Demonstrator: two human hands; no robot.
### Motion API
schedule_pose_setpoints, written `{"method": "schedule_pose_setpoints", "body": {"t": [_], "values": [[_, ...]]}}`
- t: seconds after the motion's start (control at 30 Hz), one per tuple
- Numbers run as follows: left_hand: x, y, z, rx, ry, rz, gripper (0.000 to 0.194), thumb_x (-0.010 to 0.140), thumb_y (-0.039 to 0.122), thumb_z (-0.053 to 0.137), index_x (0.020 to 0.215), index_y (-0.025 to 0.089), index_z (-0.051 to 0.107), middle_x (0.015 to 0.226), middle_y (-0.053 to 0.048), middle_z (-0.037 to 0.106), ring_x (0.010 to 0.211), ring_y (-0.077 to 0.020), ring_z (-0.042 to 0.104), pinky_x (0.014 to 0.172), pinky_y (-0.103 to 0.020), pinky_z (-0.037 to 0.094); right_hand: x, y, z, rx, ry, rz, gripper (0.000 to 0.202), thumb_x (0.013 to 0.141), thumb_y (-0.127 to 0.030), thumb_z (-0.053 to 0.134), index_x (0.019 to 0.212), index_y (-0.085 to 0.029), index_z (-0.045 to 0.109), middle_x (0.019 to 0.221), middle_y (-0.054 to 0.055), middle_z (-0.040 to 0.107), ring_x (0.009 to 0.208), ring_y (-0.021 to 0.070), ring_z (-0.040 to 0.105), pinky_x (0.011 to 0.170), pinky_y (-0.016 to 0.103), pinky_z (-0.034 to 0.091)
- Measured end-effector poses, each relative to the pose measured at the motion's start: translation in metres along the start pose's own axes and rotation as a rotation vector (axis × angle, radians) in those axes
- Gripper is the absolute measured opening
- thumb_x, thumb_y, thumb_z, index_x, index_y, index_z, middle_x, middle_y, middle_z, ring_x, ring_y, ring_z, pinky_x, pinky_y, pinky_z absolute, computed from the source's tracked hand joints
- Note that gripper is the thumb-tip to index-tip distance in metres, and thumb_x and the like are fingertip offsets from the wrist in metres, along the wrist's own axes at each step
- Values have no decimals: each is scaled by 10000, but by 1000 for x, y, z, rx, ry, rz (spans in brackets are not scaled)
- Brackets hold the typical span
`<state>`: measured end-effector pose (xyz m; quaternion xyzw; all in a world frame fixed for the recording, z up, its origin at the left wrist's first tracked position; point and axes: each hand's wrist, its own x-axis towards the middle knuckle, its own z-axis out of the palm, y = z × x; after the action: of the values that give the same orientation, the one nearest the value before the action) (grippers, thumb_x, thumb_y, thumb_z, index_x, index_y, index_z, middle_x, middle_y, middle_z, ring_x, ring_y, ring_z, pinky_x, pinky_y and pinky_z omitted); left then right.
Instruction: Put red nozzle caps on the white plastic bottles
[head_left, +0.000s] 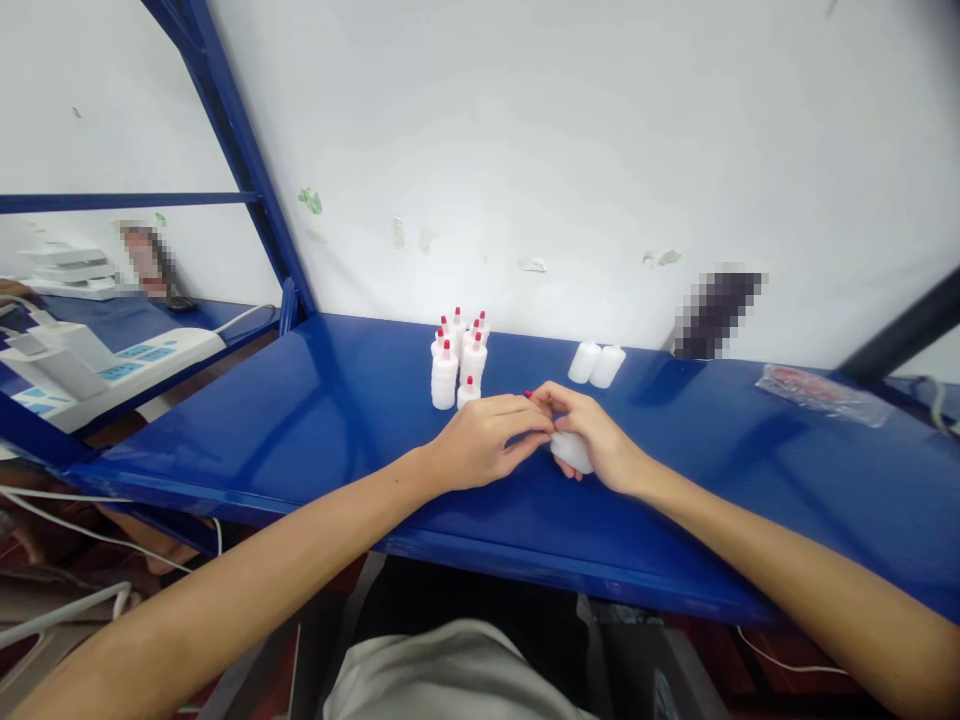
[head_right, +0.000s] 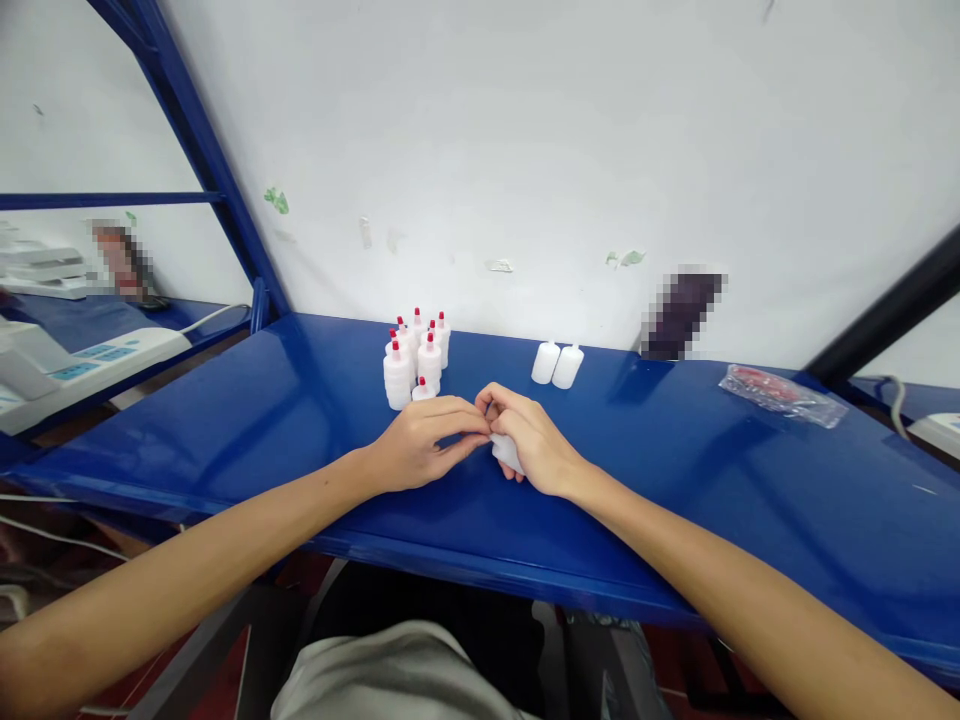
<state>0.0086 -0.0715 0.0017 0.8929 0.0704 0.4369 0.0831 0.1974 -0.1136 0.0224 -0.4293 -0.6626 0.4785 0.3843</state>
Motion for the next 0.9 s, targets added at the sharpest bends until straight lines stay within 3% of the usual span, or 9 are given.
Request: {"method": "schedule_pose_setpoints", "body": {"t": [0.13,0.23,0.33,0.47,0.67,0.8,0.9], "values": [[1,4,-1,34,-36,8,184,969,177,529,1094,147,660,1133,-112,688,1041,-181,665,914,-308,561,4,2,5,197,-24,32,188,853,-375,450,955,-222,491,575,-71,485,355,110,455,338,213,333],[2,6,0,94,-123,-35,294,926,297,615,1187,162,625,1281,-131,614,1126,-232,624,945,-359,553,6,0,10,343,-10,54,291,868,-468,478,1027,-225,491,676,-49,530,426,113,492,389,227,366],[3,7,3,145,-146,-70,437,868,415,683,1224,178,591,1324,-137,574,1133,-261,609,947,-392,548,5,-5,13,465,16,64,318,845,-442,497,1079,-227,490,766,-23,573,492,127,528,447,248,402],[3,5,6,219,-85,-36,406,883,432,658,1192,179,586,1284,-135,584,1097,-256,614,918,-394,551,6,-8,12,555,-6,80,308,854,-395,492,1114,-229,507,832,5,617,549,146,554,488,265,427],[2,3,7,328,27,-63,310,901,342,626,1166,185,588,1243,-134,594,1022,-232,611,869,-390,545,9,-1,11,533,-14,104,253,943,-415,464,959,-195,586,660,13,596,612,164,551,555,260,453],[3,5,7,419,28,33,309,909,354,622,1166,184,594,1260,-145,591,1042,-249,594,877,-407,527,9,2,13,510,-13,108,326,911,-471,492,808,-182,602,561,5,552,506,138,468,472,246,365],[3,6,8,453,55,79,314,903,350,624,1164,175,601,1250,-148,590,1059,-258,588,879,-404,519,9,1,12,526,-11,116,340,864,-472,541,728,-169,615,571,13,560,520,136,491,493,251,381]]}}
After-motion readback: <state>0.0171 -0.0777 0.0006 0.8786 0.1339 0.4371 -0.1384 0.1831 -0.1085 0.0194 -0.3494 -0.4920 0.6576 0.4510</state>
